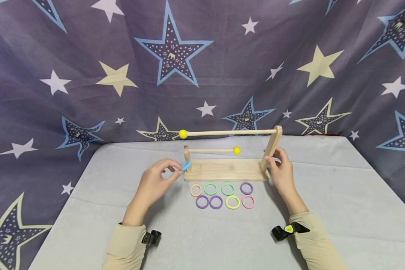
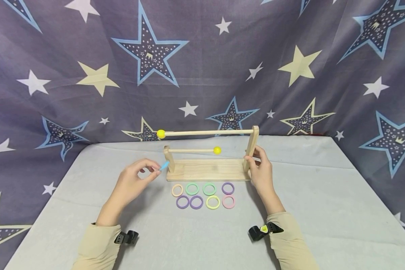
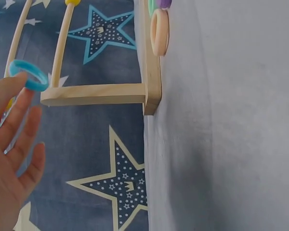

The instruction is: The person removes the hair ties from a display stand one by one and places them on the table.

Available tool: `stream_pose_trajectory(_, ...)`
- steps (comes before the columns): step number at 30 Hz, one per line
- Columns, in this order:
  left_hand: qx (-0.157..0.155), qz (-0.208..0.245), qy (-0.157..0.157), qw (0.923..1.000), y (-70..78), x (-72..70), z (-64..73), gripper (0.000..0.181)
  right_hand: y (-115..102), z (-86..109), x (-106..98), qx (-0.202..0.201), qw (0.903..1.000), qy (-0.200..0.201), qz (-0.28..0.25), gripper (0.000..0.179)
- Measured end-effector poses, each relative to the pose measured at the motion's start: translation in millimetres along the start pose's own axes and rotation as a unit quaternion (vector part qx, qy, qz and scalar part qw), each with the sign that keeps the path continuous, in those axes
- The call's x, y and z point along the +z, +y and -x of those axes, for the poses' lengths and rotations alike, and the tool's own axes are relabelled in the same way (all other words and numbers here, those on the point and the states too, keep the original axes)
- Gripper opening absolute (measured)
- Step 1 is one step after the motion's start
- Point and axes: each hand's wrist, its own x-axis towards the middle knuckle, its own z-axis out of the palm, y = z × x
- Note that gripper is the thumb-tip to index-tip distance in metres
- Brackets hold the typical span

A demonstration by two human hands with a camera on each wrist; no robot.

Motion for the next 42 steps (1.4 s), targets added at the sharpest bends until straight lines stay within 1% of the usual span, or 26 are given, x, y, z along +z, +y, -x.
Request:
stream_pose_trajectory(9, -0.017, -0.025, -0.062, 0.9976, -2.5, -3.0, 3.6, 0.014, -3, -0.5, -1, 0.010, 1.0000, 0.000, -0.001, 0.039)
stream_pose_trajectory(12, -0.016, -0.033, -0.077, 0.9964, -4.3, -2.7, 4.6, 0.015, -4, -0.7, -1, 0.011, 0.9999, -0.001, 0.001, 0.038)
stream_pose_trajectory(18, -0.014, -0.059, -0.102, 0.9930, -7.1, 0.0, 6.2, 0.017, -5, -0.2, -2, 0.012, 0.9999, -0.001, 0.000, 0.038)
stream_pose_trajectory(21, -0.018, -0.073, -0.113, 0.9908, -8.5, 1.3, 6.5, 0.016, -5, -0.2, -2, 0.014, 0.9999, 0.001, 0.000, 0.038)
stream_pose_trajectory(31, -0.027, -0.101, -0.132, 0.9857, -13.5, 4.2, 8.0, 0.015, -4, -1.3, -1, 0.013, 0.9999, -0.003, 0.000, 0.039)
stream_pose_trajectory(36, -0.033, -0.119, -0.157, 0.9798, -15.6, 7.0, 8.2, 0.014, -4, -1.6, -1, 0.011, 0.9999, 0.000, 0.002, 0.039)
stream_pose_trajectory(42, -0.052, -0.130, -0.194, 0.9710, -16.4, 8.7, 11.2, 0.016, -3, -1.3, 0, 0.009, 0.9999, -0.001, 0.005, 0.039)
